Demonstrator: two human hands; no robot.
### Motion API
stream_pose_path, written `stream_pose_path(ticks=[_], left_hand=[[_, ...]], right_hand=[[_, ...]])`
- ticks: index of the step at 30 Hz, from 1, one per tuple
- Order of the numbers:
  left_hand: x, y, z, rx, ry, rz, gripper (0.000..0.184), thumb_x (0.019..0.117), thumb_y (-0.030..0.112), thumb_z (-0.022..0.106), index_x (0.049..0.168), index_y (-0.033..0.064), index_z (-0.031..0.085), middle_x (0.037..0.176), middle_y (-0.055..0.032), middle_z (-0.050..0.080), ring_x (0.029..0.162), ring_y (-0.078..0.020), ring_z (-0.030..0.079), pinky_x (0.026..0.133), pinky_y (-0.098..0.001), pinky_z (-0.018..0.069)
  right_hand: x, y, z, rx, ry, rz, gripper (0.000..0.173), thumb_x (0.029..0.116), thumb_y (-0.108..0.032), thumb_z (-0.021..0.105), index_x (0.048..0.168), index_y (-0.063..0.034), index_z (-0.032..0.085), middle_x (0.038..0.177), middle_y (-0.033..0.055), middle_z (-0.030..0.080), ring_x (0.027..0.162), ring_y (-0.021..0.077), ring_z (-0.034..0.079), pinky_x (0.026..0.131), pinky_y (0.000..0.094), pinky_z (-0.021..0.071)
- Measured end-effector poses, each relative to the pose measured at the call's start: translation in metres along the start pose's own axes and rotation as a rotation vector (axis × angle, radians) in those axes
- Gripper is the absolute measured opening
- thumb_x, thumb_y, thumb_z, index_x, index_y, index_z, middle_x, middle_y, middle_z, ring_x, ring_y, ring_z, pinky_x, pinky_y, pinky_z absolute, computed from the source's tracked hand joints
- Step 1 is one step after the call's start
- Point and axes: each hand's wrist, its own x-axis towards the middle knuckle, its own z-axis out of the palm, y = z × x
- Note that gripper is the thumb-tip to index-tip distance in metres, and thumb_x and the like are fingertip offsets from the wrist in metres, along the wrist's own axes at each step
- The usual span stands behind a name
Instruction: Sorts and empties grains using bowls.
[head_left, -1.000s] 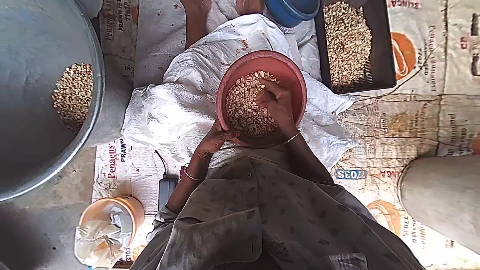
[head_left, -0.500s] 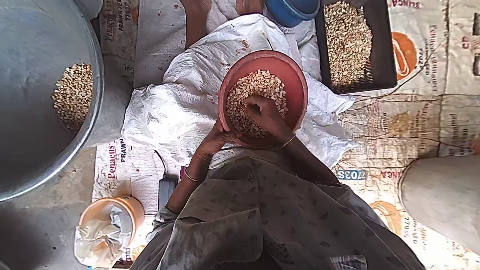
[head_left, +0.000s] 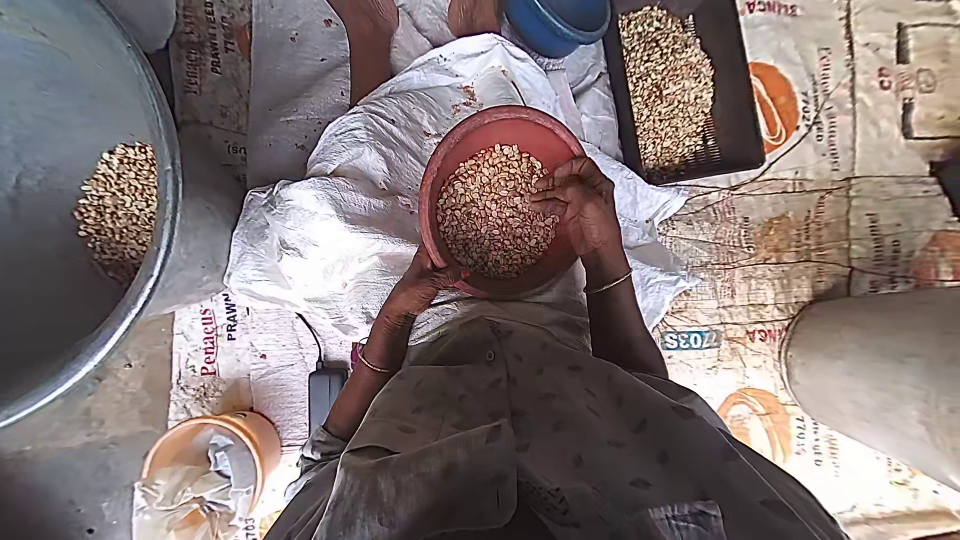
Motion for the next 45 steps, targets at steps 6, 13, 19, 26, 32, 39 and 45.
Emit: stream_pose_path(ticks=[6,13,19,26,32,39,45], left_hand=[[-0.001,0.002,0.005,0.026,0.005,0.01,0.074,0.0821,-0.011,0.07,0.143,0.0124,0.035,0.121,0.0024,0.067,0.106,-0.0094,0.069,0.093,-0.031,0.0602],[0.0,0.0,0.002,0.056,-0.028,0.048,0.085,0.0793,-0.003,0.077,0.148,0.0133,0.031,0.125,0.0033,0.065,0.11,-0.0082,0.067,0.096,-0.0305,0.0586],[0.0,0.002,0.004,0.061,-0.022,0.032,0.083,0.0807,-0.004,0.075,0.148,0.0131,0.03,0.124,0.002,0.065,0.109,-0.0087,0.068,0.093,-0.0307,0.0595],[-0.001,0.003,0.006,0.054,-0.004,0.028,0.082,0.0804,-0.007,0.074,0.147,0.0114,0.031,0.125,0.001,0.065,0.11,-0.0089,0.068,0.096,-0.0309,0.0585],[-0.005,0.002,0.004,0.11,-0.025,0.044,0.083,0.0822,-0.006,0.073,0.151,0.0151,0.031,0.129,0.0021,0.064,0.11,-0.0081,0.067,0.094,-0.0298,0.0589],[-0.001,0.0,0.004,0.044,0.0,0.028,0.082,0.0808,-0.008,0.072,0.148,0.0119,0.031,0.123,0.0017,0.066,0.107,-0.009,0.069,0.093,-0.0313,0.0598],[-0.001,0.0,0.003,0.056,-0.01,0.025,0.084,0.081,-0.009,0.072,0.15,0.0125,0.028,0.127,0.001,0.065,0.109,-0.0097,0.068,0.095,-0.0318,0.0592]], right_hand=[[0.001,0.016,0.004,-0.733,-0.022,-0.06,0.02,0.0986,-0.003,0.06,0.115,0.0049,0.07,0.104,0.0181,0.069,0.079,0.0189,0.071,0.073,0.0339,0.063],[-0.002,0.031,0.022,-1.112,0.037,-0.255,0.023,0.0986,-0.004,0.058,0.11,0.0042,0.075,0.108,0.0229,0.074,0.101,0.0384,0.072,0.092,0.0522,0.055],[-0.001,0.028,0.02,-1.111,-0.015,-0.209,0.022,0.0975,-0.002,0.058,0.112,0.0049,0.074,0.109,0.0246,0.072,0.099,0.0395,0.071,0.091,0.0525,0.0553],[-0.002,0.028,0.022,-1.127,0.001,-0.16,0.022,0.0971,-0.002,0.058,0.111,0.0046,0.073,0.11,0.0243,0.072,0.102,0.0402,0.07,0.092,0.0541,0.0542],[-0.001,0.031,0.014,-0.934,0.085,-0.231,0.02,0.0979,-0.003,0.057,0.104,0.0023,0.075,0.1,0.0187,0.074,0.086,0.0278,0.072,0.081,0.0443,0.0577],[-0.005,0.026,0.005,-0.943,0.028,-0.187,0.023,0.0998,-0.004,0.053,0.111,0.0043,0.072,0.092,0.0187,0.073,0.076,0.0275,0.07,0.073,0.045,0.0575],[-0.01,0.024,0.019,-1.213,-0.082,-0.111,0.025,0.0983,-0.005,0.057,0.118,0.0018,0.071,0.099,0.0246,0.074,0.092,0.0433,0.072,0.084,0.0579,0.0553]])
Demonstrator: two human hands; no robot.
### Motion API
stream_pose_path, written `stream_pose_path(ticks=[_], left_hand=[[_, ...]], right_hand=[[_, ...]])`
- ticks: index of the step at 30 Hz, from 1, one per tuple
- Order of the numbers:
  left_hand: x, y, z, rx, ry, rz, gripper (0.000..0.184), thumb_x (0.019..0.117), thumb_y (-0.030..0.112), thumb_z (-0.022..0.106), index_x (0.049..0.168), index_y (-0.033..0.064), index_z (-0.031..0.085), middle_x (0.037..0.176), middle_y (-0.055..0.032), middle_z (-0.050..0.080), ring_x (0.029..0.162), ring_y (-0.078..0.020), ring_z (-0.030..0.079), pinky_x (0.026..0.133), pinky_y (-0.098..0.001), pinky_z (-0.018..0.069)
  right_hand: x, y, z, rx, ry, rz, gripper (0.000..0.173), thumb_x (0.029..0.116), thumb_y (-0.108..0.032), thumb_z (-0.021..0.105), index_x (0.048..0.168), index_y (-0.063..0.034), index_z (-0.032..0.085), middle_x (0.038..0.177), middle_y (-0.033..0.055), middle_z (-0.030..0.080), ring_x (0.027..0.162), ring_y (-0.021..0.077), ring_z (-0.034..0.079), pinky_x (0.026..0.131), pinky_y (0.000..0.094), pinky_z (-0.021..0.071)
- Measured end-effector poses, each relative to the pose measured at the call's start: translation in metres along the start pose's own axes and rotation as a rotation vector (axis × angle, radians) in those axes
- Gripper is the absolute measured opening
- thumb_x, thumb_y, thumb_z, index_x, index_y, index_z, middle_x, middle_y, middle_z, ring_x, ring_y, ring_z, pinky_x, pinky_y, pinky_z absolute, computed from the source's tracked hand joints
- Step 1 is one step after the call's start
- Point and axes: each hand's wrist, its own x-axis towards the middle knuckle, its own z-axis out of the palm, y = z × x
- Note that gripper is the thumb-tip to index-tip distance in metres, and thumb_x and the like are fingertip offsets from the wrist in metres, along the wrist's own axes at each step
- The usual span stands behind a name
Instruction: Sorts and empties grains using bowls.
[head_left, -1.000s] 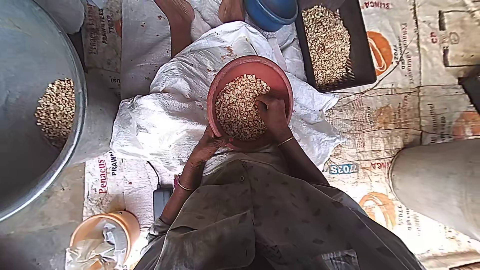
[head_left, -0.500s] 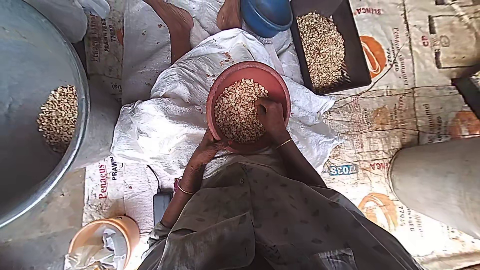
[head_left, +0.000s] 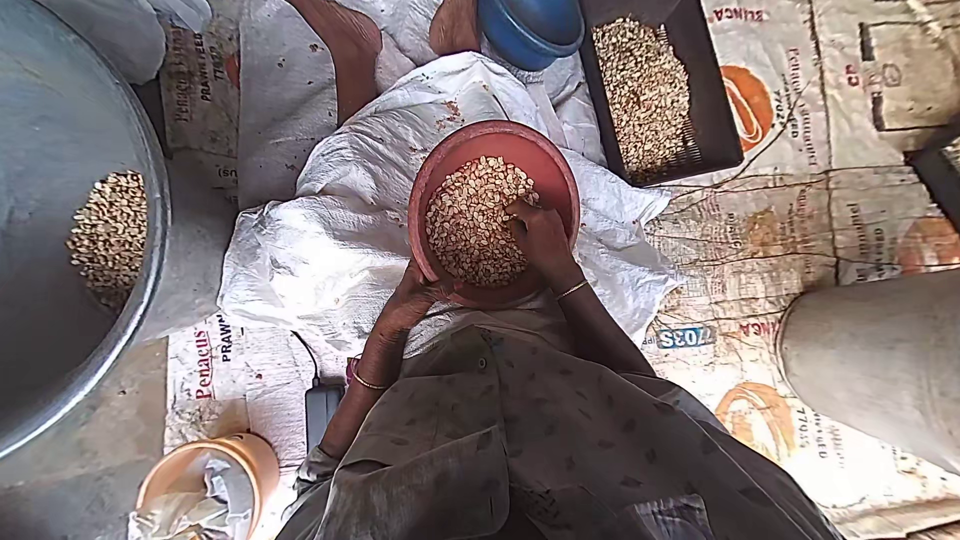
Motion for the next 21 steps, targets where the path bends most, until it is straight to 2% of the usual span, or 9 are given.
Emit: stream_pose_path(ticks=[3,7,9,11,13,17,19,21], left_hand=[[0.0,0.0,0.0,-0.002,0.003,0.009,0.082,0.0806,-0.009,0.072,0.148,0.0122,0.031,0.126,0.0013,0.065,0.11,-0.0095,0.068,0.095,-0.0317,0.0588],[-0.002,0.0,-0.001,0.03,0.002,0.005,0.082,0.082,-0.009,0.072,0.149,0.0137,0.031,0.126,0.0016,0.065,0.108,-0.0089,0.068,0.092,-0.0308,0.0595],[-0.001,-0.001,-0.001,0.015,0.004,0.004,0.081,0.0817,-0.007,0.072,0.148,0.0149,0.032,0.125,0.0027,0.066,0.107,-0.0086,0.069,0.092,-0.0307,0.06],[0.0,-0.002,-0.002,-0.013,0.01,0.011,0.076,0.0811,-0.006,0.073,0.144,0.0156,0.037,0.121,0.0043,0.068,0.104,-0.0079,0.07,0.09,-0.03,0.0608],[0.002,-0.003,-0.003,-0.058,0.036,-0.001,0.07,0.0825,-0.006,0.072,0.14,0.0156,0.04,0.116,0.0045,0.07,0.1,-0.0079,0.071,0.086,-0.0296,0.0619],[0.007,-0.006,-0.005,-0.176,0.12,-0.054,0.056,0.0863,-0.011,0.059,0.135,0.0115,0.041,0.105,0.001,0.072,0.09,-0.011,0.073,0.082,-0.0309,0.0633],[0.009,-0.005,-0.004,-0.207,0.168,-0.077,0.05,0.0877,-0.012,0.053,0.132,0.0098,0.041,0.101,0.0006,0.073,0.087,-0.011,0.074,0.078,-0.03,0.0639],[0.012,-0.005,-0.006,-0.237,0.209,-0.101,0.045,0.0889,-0.011,0.05,0.129,0.0083,0.042,0.101,0.0007,0.071,0.087,-0.0103,0.073,0.079,-0.0299,0.0633]], right_hand=[[-0.001,-0.003,0.002,-0.015,0.007,0.019,0.023,0.1008,-0.005,0.054,0.114,0.0024,0.071,0.1,0.0244,0.073,0.094,0.0437,0.072,0.085,0.0582,0.0551],[-0.003,0.004,0.003,0.129,0.142,-0.024,0.021,0.0989,-0.005,0.056,0.109,0.0032,0.074,0.1,0.0217,0.075,0.092,0.0373,0.073,0.085,0.054,0.0563],[-0.004,0.008,0.002,0.244,0.169,-0.005,0.018,0.0981,-0.008,0.06,0.106,0.0026,0.073,0.095,0.0175,0.074,0.08,0.0274,0.072,0.076,0.0452,0.0592],[-0.005,0.007,0.0,0.408,0.146,0.024,0.014,0.0974,-0.009,0.063,0.103,0.0025,0.07,0.083,0.0117,0.07,0.062,0.0162,0.066,0.06,0.0336,0.0588],[-0.006,0.004,-0.006,0.543,0.072,0.063,0.012,0.0968,-0.008,0.064,0.102,0.0025,0.067,0.076,0.0084,0.067,0.055,0.012,0.061,0.052,0.0289,0.0543],[-0.009,-0.006,-0.031,0.682,-0.22,0.082,0.007,0.1004,-0.007,0.062,0.102,-0.0013,0.063,0.071,0.0087,0.067,0.047,0.0133,0.061,0.041,0.0268,0.0507],[0.001,-0.007,-0.049,0.721,-0.327,0.066,0.008,0.1025,-0.008,0.061,0.101,-0.0007,0.064,0.073,0.0094,0.068,0.048,0.0134,0.062,0.042,0.0259,0.0519],[0.019,-0.005,-0.071,0.726,-0.339,0.02,0.011,0.1033,-0.008,0.058,0.098,-0.0008,0.064,0.073,0.0088,0.068,0.05,0.0123,0.063,0.044,0.0253,0.0535]])
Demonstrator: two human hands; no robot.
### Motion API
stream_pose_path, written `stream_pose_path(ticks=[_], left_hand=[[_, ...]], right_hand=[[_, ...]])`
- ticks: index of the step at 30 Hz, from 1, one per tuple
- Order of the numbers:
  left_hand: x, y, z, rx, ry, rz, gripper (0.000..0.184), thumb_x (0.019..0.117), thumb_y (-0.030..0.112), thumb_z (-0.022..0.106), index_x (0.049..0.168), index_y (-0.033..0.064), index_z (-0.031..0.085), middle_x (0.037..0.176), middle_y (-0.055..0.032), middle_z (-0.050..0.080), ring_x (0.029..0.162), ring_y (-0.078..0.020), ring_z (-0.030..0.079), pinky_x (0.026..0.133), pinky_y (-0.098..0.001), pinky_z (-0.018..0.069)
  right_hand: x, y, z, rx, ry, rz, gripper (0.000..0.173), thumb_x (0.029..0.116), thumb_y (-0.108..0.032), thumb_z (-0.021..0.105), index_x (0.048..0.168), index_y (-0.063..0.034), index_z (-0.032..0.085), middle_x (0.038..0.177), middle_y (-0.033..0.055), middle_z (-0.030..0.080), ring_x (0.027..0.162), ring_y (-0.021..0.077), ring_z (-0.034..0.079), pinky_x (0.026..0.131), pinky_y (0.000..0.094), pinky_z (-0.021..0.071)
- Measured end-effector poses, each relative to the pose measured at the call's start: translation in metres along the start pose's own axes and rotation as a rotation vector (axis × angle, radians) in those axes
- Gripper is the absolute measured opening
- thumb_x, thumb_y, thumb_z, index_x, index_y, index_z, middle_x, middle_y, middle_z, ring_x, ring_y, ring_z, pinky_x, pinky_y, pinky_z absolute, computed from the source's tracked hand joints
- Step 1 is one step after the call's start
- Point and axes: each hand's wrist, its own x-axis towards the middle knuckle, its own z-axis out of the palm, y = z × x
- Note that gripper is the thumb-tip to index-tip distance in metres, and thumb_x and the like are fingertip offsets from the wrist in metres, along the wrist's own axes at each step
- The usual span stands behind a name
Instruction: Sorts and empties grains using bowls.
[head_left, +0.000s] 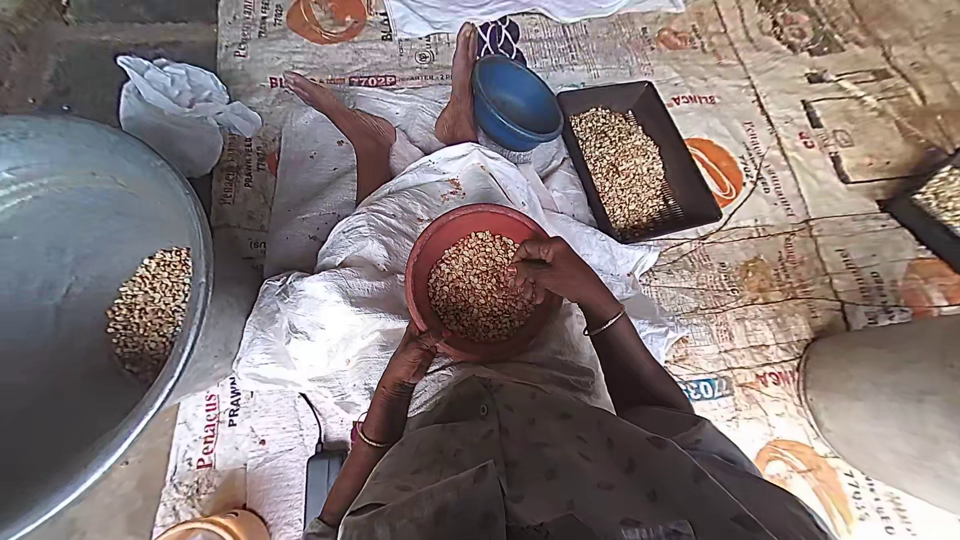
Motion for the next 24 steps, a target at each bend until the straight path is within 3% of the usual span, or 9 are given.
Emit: stream_pose_path(ticks=[3,6,8,11,13,16,18,20,24], left_hand=[[0.008,-0.002,-0.006,-0.039,0.04,-0.023,0.043,0.0883,-0.006,0.052,0.128,0.0092,0.042,0.101,0.0007,0.071,0.089,-0.0099,0.072,0.08,-0.0297,0.0627],[0.014,-0.003,-0.01,-0.093,0.098,-0.047,0.044,0.0856,-0.004,0.053,0.126,0.0109,0.045,0.098,-0.0002,0.073,0.085,-0.0106,0.073,0.077,-0.0297,0.0633],[0.019,-0.002,-0.013,-0.115,0.114,-0.063,0.046,0.0839,-0.003,0.055,0.127,0.011,0.045,0.099,-0.0009,0.073,0.086,-0.0113,0.073,0.077,-0.0305,0.0632],[0.024,-0.001,-0.015,-0.119,0.138,-0.092,0.048,0.0814,-0.003,0.055,0.126,0.0115,0.046,0.097,-0.0004,0.074,0.085,-0.0106,0.074,0.075,-0.0301,0.0632],[0.025,0.0,-0.016,-0.134,0.151,-0.108,0.049,0.0796,-0.004,0.056,0.125,0.0112,0.047,0.096,-0.0004,0.074,0.083,-0.0103,0.074,0.074,-0.0295,0.0635],[0.027,0.002,-0.019,-0.152,0.137,-0.124,0.05,0.077,-0.004,0.06,0.123,0.011,0.048,0.094,-0.0004,0.075,0.082,-0.0107,0.075,0.073,-0.0291,0.0637],[0.026,0.001,-0.02,-0.155,0.134,-0.129,0.051,0.0753,-0.003,0.062,0.122,0.011,0.049,0.094,-0.0005,0.076,0.081,-0.0111,0.075,0.073,-0.0297,0.0638],[0.025,0.0,-0.021,-0.155,0.12,-0.113,0.052,0.0747,-0.003,0.065,0.122,0.011,0.049,0.094,0.0001,0.076,0.082,-0.0107,0.075,0.074,-0.0296,0.0638],[0.022,-0.004,-0.022,-0.152,0.081,-0.056,0.052,0.074,0.0,0.07,0.121,0.0119,0.051,0.094,0.0007,0.077,0.082,-0.0105,0.075,0.074,-0.0301,0.0641]], right_hand=[[0.051,-0.019,-0.047,-0.106,0.137,-0.034,0.011,0.1025,-0.006,0.059,0.097,0.0027,0.064,0.07,0.0072,0.067,0.051,0.0122,0.065,0.05,0.0273,0.0581],[0.121,-0.026,-0.096,-0.458,0.421,-0.13,0.018,0.1028,-0.009,0.056,0.105,0.0049,0.067,0.088,0.0138,0.072,0.07,0.0187,0.073,0.07,0.0361,0.0641],[0.165,-0.034,-0.124,-0.654,0.591,-0.163,0.028,0.1041,-0.014,0.055,0.121,0.0051,0.068,0.112,0.0227,0.071,0.097,0.0328,0.073,0.092,0.0488,0.0579],[0.217,-0.029,-0.146,-0.716,0.721,-0.138,0.037,0.1041,-0.016,0.053,0.133,0.0055,0.062,0.131,0.0269,0.064,0.118,0.0411,0.065,0.106,0.0537,0.0469],[0.246,-0.003,-0.151,-0.699,0.664,-0.114,0.041,0.1032,-0.022,0.057,0.134,0.005,0.061,0.131,0.0275,0.065,0.124,0.0428,0.062,0.109,0.0563,0.0446],[0.282,0.049,-0.147,-0.742,0.36,0.015,0.053,0.1005,-0.028,0.064,0.143,0.0014,0.056,0.138,0.0283,0.06,0.132,0.0463,0.054,0.111,0.0646,0.0375],[0.289,0.07,-0.138,-0.855,0.324,0.109,0.045,0.0973,-0.022,0.067,0.136,0.0003,0.062,0.131,0.0294,0.064,0.127,0.0473,0.058,0.107,0.0659,0.0397],[0.28,0.067,-0.129,-0.96,0.377,0.137,0.037,0.0971,-0.012,0.063,0.131,0.0034,0.064,0.125,0.0325,0.065,0.123,0.0496,0.059,0.106,0.0639,0.0411],[0.215,0.036,-0.104,-1.085,0.401,0.062,0.035,0.0996,-0.012,0.057,0.13,0.0033,0.063,0.114,0.0337,0.067,0.111,0.0535,0.063,0.093,0.0669,0.0461]])
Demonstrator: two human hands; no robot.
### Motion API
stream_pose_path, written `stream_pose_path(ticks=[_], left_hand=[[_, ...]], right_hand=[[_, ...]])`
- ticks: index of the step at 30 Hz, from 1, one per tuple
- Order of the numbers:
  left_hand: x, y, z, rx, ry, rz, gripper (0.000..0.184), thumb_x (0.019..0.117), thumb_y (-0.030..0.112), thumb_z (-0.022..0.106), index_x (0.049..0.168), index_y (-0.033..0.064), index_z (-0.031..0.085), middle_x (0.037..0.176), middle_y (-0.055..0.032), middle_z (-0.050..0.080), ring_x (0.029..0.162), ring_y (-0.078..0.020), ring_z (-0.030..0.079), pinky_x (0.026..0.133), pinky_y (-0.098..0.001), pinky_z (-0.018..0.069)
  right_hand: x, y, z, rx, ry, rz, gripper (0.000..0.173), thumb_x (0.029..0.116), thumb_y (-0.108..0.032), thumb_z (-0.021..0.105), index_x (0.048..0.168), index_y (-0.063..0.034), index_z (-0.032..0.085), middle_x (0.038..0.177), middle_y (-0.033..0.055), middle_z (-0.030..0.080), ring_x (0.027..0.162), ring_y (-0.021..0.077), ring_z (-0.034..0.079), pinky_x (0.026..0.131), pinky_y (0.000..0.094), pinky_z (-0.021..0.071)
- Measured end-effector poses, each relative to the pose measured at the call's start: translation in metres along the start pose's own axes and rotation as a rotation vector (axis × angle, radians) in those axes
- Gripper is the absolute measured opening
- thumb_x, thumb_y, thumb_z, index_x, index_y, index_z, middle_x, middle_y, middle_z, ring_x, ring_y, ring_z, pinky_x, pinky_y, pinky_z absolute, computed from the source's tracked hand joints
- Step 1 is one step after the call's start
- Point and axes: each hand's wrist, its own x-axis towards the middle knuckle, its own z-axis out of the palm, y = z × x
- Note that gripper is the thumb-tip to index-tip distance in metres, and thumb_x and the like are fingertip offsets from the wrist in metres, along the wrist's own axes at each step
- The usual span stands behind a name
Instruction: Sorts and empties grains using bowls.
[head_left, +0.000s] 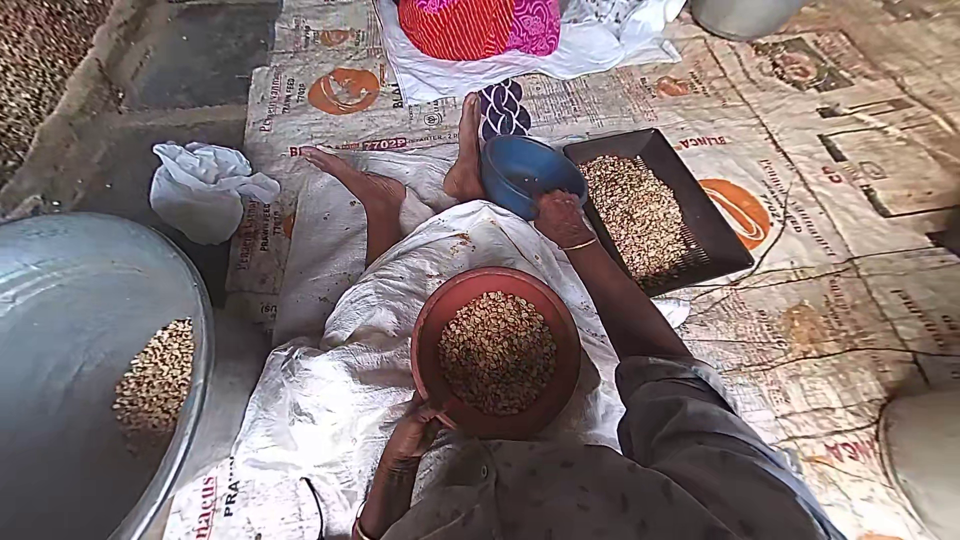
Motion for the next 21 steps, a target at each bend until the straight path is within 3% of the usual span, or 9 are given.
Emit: stream_pose_path(ticks=[3,6,9,11,13,16,17,19,21], left_hand=[[0.001,-0.003,-0.002,-0.004,-0.058,0.053,0.052,0.0759,0.006,0.075,0.122,0.0128,0.052,0.097,0.0008,0.077,0.085,-0.0113,0.075,0.076,-0.0314,0.0642],[-0.003,-0.006,0.001,0.036,-0.078,0.082,0.047,0.0801,0.003,0.067,0.122,0.0122,0.047,0.098,0.0021,0.076,0.087,-0.0099,0.075,0.078,-0.0308,0.0638],[-0.007,-0.01,0.004,0.088,-0.074,0.089,0.043,0.082,0.003,0.065,0.122,0.0122,0.051,0.1,0.0013,0.074,0.09,-0.01,0.073,0.083,-0.0311,0.0624],[-0.011,-0.011,0.005,0.132,-0.101,0.113,0.044,0.0837,0.005,0.067,0.124,0.0163,0.053,0.104,0.0031,0.074,0.093,-0.0086,0.072,0.085,-0.0303,0.0615],[-0.016,-0.012,0.008,0.201,-0.127,0.133,0.044,0.0857,0.007,0.065,0.126,0.019,0.052,0.106,0.0056,0.072,0.094,-0.0065,0.071,0.084,-0.0286,0.061],[-0.023,-0.012,0.014,0.261,-0.146,0.167,0.036,0.0872,0.006,0.061,0.12,0.0187,0.054,0.102,0.0066,0.074,0.089,-0.0059,0.072,0.079,-0.0273,0.0623],[-0.025,-0.014,0.013,0.267,-0.156,0.175,0.035,0.0877,0.01,0.063,0.121,0.0186,0.054,0.102,0.0067,0.074,0.089,-0.0061,0.072,0.079,-0.0274,0.0625],[-0.025,-0.014,0.011,0.284,-0.183,0.188,0.041,0.0875,0.014,0.067,0.124,0.0172,0.049,0.104,0.007,0.073,0.092,-0.0061,0.072,0.083,-0.0281,0.062],[-0.027,-0.016,0.01,0.297,-0.178,0.196,0.044,0.0863,0.014,0.067,0.125,0.0152,0.047,0.104,0.006,0.072,0.092,-0.0067,0.072,0.083,-0.0287,0.0623]], right_hand=[[-0.089,0.003,-0.027,-0.018,0.192,-0.109,0.024,0.0947,-0.004,0.062,0.115,0.0065,0.067,0.107,0.0295,0.07,0.104,0.0487,0.068,0.092,0.0623,0.0492],[-0.198,0.02,-0.049,-0.01,0.325,-0.084,0.015,0.0919,-0.004,0.062,0.1,0.0084,0.067,0.094,0.0291,0.07,0.09,0.0484,0.07,0.079,0.0622,0.0507],[-0.297,0.031,-0.058,0.003,0.275,0.124,0.021,0.0939,-0.009,0.061,0.104,0.0084,0.066,0.092,0.0304,0.068,0.084,0.0509,0.068,0.069,0.0648,0.0483],[-0.339,0.036,-0.046,0.033,0.179,0.321,0.024,0.0932,-0.009,0.063,0.108,0.0091,0.067,0.097,0.034,0.068,0.09,0.0561,0.066,0.072,0.0709,0.0464],[-0.365,0.042,-0.021,0.029,0.039,0.508,0.027,0.0958,-0.013,0.062,0.112,0.0075,0.067,0.103,0.0353,0.068,0.096,0.0578,0.066,0.076,0.073,0.0465],[-0.38,0.05,0.006,0.123,-0.122,0.599,0.04,0.1015,-0.027,0.063,0.12,0.0076,0.064,0.109,0.0357,0.067,0.102,0.0563,0.065,0.084,0.073,0.0463],[-0.381,0.048,0.004,0.179,-0.047,0.584,0.045,0.1019,-0.031,0.063,0.125,0.0083,0.062,0.115,0.0356,0.066,0.105,0.0547,0.065,0.088,0.072,0.047],[-0.37,0.039,-0.012,0.275,0.205,0.446,0.052,0.1042,-0.034,0.058,0.137,0.0061,0.055,0.132,0.0311,0.061,0.114,0.0448,0.065,0.096,0.0595,0.0512],[-0.35,0.025,-0.031,0.371,0.377,0.136,0.045,0.1036,-0.028,0.059,0.134,0.0065,0.059,0.135,0.0301,0.06,0.117,0.0398,0.065,0.097,0.0483,0.0541]])
